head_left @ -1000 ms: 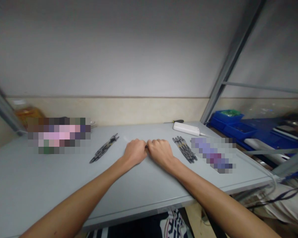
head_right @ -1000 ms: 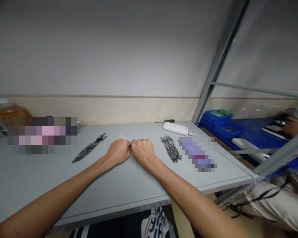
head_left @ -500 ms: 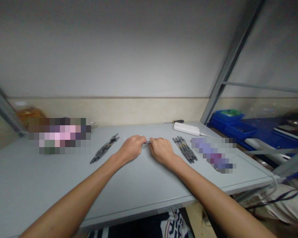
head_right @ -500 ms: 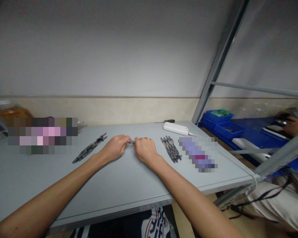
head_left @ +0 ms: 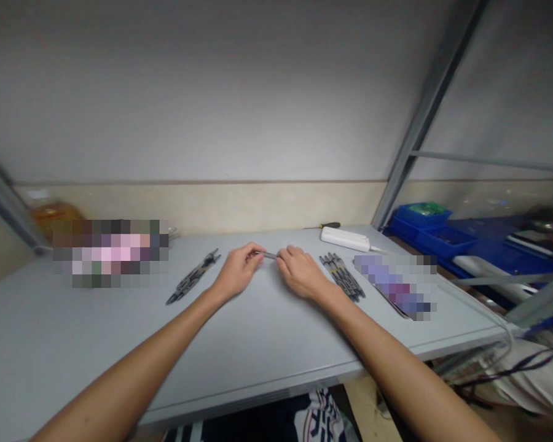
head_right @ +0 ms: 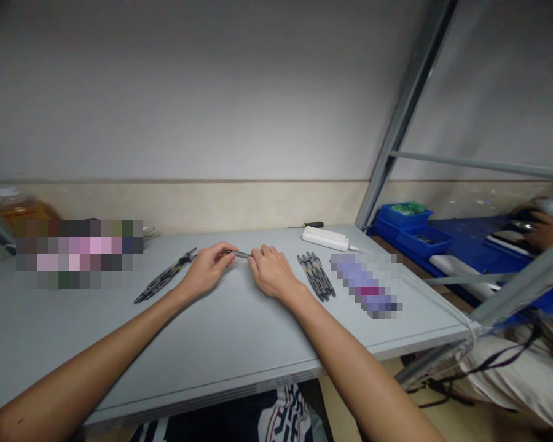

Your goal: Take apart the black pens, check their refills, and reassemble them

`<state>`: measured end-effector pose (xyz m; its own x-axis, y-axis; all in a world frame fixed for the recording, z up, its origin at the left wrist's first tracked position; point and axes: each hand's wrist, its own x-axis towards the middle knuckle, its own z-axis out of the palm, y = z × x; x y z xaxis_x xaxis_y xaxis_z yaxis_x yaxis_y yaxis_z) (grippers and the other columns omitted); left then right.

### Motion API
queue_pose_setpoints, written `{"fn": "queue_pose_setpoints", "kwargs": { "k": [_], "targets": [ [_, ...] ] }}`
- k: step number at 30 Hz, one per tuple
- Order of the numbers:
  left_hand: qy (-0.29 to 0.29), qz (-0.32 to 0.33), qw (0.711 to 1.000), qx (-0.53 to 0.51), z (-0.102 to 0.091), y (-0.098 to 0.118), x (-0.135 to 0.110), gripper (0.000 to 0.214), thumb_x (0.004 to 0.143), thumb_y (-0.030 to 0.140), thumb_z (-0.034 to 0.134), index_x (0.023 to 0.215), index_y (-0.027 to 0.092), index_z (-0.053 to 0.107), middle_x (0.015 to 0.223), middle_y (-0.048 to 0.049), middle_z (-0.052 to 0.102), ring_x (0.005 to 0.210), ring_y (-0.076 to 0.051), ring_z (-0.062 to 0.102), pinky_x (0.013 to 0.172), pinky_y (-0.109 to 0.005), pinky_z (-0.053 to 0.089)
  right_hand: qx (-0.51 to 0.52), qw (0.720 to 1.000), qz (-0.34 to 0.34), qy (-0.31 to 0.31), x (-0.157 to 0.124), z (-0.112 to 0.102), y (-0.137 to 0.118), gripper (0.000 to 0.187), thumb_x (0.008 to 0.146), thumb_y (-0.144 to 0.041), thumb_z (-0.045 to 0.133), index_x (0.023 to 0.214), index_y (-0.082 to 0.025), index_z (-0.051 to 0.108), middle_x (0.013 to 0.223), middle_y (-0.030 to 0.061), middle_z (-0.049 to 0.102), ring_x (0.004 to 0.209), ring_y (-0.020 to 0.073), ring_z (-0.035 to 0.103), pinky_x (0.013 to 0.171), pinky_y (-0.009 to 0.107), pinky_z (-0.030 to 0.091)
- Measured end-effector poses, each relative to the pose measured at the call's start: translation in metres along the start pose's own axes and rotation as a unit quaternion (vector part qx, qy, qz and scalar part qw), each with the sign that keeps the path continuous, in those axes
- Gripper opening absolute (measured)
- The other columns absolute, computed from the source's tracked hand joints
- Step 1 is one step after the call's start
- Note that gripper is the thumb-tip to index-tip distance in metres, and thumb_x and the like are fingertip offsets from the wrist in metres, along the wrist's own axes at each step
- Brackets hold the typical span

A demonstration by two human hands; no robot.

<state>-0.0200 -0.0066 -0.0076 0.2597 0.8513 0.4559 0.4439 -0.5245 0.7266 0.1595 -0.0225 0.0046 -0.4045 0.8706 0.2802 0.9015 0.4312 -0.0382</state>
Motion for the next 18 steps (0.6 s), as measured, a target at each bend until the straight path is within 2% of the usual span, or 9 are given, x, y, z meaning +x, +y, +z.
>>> {"fn": "queue_pose_setpoints", "kwargs": {
  "k": [3,6,9,11,14,16,18],
  "targets": [
    [-0.006,-0.069,0.994,-0.088,0.000,-0.007,0.003,0.022,0.077,0.032,0.052,0.082,0.013,0.062,0.060,-0.0018,0.060,0.053,-0.012,0.053,0.055,-0.024,0.042,0.025,0.999,-0.023,0.009,0.002,-0.004,0.006,0.032,0.094,-0.034,0.030,0.101,-0.018,0.057,0.102,0.0098,0.052,0.092,0.0195,0.047,0.078,0.030,0.036],
    [-0.026,-0.099,0.982,-0.158,0.002,-0.011,0.004,0.024,0.072,0.034,0.059,0.078,0.012,0.063,0.059,-0.0026,0.061,0.050,-0.011,0.052,0.053,-0.024,0.041,0.065,0.996,-0.045,0.051,0.003,-0.005,0.013,0.021,0.088,-0.032,0.046,0.096,-0.019,0.059,0.100,0.0079,0.053,0.091,0.0178,0.048,0.077,0.028,0.036],
    [-0.010,-0.114,0.969,-0.220,0.000,-0.010,0.004,0.027,0.068,0.036,0.064,0.078,0.011,0.064,0.059,-0.0031,0.062,0.050,-0.011,0.053,0.053,-0.025,0.042,0.136,0.987,-0.029,0.081,0.004,-0.005,0.022,0.026,0.081,-0.038,0.056,0.098,-0.018,0.059,0.093,0.0057,0.056,0.083,0.0156,0.051,0.072,0.025,0.036],
    [0.018,-0.128,0.959,-0.252,-0.003,-0.008,0.004,0.030,0.065,0.036,0.068,0.078,0.010,0.063,0.060,-0.0035,0.062,0.051,-0.011,0.054,0.054,-0.025,0.042,0.191,0.979,0.005,0.075,0.005,-0.006,0.029,0.034,0.080,-0.046,0.055,0.096,-0.017,0.061,0.080,0.0032,0.059,0.071,0.0141,0.051,0.065,0.024,0.036],
    [0.038,-0.151,0.946,-0.285,-0.009,-0.006,0.005,0.034,0.061,0.035,0.071,0.081,0.010,0.062,0.061,-0.0036,0.063,0.054,-0.010,0.055,0.056,-0.025,0.042,0.264,0.963,0.040,0.042,0.008,-0.008,0.037,0.044,0.085,-0.049,0.041,0.069,-0.014,0.061,0.055,-0.0007,0.053,0.055,0.0116,0.046,0.056,0.023,0.032],
    [0.045,-0.162,0.937,-0.305,-0.011,-0.007,0.005,0.036,0.060,0.034,0.072,0.084,0.011,0.059,0.061,-0.0025,0.064,0.055,-0.011,0.056,0.058,-0.025,0.043,0.313,0.949,0.040,0.026,0.010,-0.009,0.040,0.047,0.086,-0.046,0.038,0.057,-0.014,0.056,0.049,-0.0018,0.048,0.049,0.0100,0.042,0.053,0.022,0.031],
    [0.052,-0.166,0.929,-0.325,-0.012,-0.008,0.006,0.036,0.059,0.034,0.073,0.083,0.014,0.055,0.059,-0.0011,0.064,0.055,-0.011,0.057,0.059,-0.025,0.044,0.376,0.926,0.036,0.024,0.012,-0.008,0.042,0.038,0.083,-0.043,0.044,0.061,-0.014,0.056,0.051,-0.0022,0.049,0.049,0.0093,0.042,0.052,0.022,0.032]
  ]
}}
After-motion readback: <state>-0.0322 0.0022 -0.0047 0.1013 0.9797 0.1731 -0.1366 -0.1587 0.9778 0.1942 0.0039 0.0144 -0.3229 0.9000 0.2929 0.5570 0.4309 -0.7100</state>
